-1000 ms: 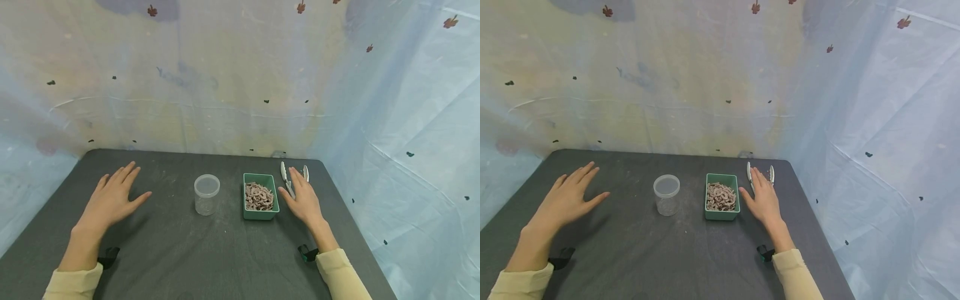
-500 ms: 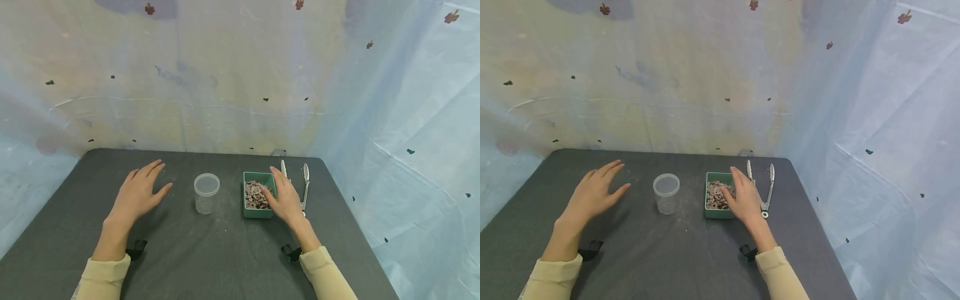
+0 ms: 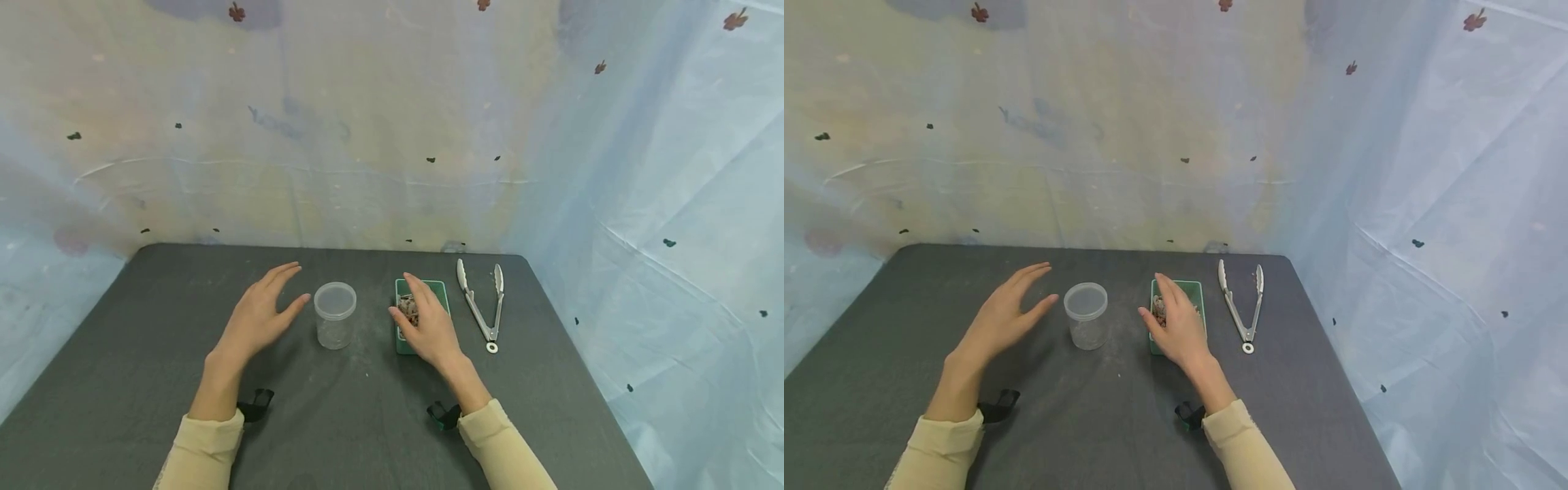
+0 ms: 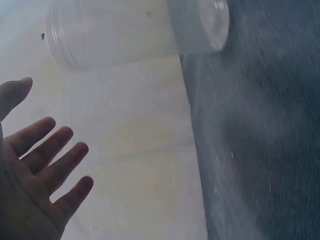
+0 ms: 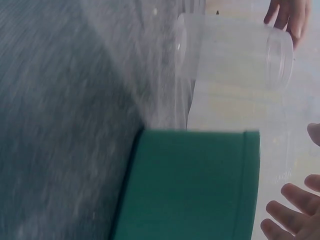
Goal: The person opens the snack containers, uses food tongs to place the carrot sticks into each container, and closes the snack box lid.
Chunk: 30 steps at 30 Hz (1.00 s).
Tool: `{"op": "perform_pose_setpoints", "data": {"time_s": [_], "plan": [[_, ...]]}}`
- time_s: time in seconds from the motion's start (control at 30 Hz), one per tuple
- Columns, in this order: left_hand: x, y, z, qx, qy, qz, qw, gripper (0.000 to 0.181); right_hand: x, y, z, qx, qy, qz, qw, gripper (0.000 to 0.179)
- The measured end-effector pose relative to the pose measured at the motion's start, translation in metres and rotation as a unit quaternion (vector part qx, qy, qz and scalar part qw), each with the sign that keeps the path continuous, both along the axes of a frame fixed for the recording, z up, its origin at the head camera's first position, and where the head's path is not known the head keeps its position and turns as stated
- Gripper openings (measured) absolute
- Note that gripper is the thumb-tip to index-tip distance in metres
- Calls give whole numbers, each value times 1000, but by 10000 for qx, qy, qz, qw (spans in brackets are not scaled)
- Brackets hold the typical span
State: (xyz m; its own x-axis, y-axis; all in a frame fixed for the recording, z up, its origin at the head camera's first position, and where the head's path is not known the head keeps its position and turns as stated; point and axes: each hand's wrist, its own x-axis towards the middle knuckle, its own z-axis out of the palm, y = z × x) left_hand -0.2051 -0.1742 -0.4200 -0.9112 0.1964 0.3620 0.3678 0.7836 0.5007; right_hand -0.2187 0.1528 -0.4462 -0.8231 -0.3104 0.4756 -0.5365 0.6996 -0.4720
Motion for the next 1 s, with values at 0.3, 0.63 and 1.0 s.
{"op": "perform_pose_setpoints", "data": {"time_s": [0.3,0.63,1.0], "plan": [[-4,8,-7,1062,-700,-745,9891,61,4,-27,-3,-386,-304,195,9986,69],[-8,15,-16,1263,-964,-1292,9788,57,10,-48,-11,-816,-686,318,9938,68],[-10,14,-23,1338,-1095,-1635,9713,51,16,-65,-15,-986,-1253,420,9863,67]]}}
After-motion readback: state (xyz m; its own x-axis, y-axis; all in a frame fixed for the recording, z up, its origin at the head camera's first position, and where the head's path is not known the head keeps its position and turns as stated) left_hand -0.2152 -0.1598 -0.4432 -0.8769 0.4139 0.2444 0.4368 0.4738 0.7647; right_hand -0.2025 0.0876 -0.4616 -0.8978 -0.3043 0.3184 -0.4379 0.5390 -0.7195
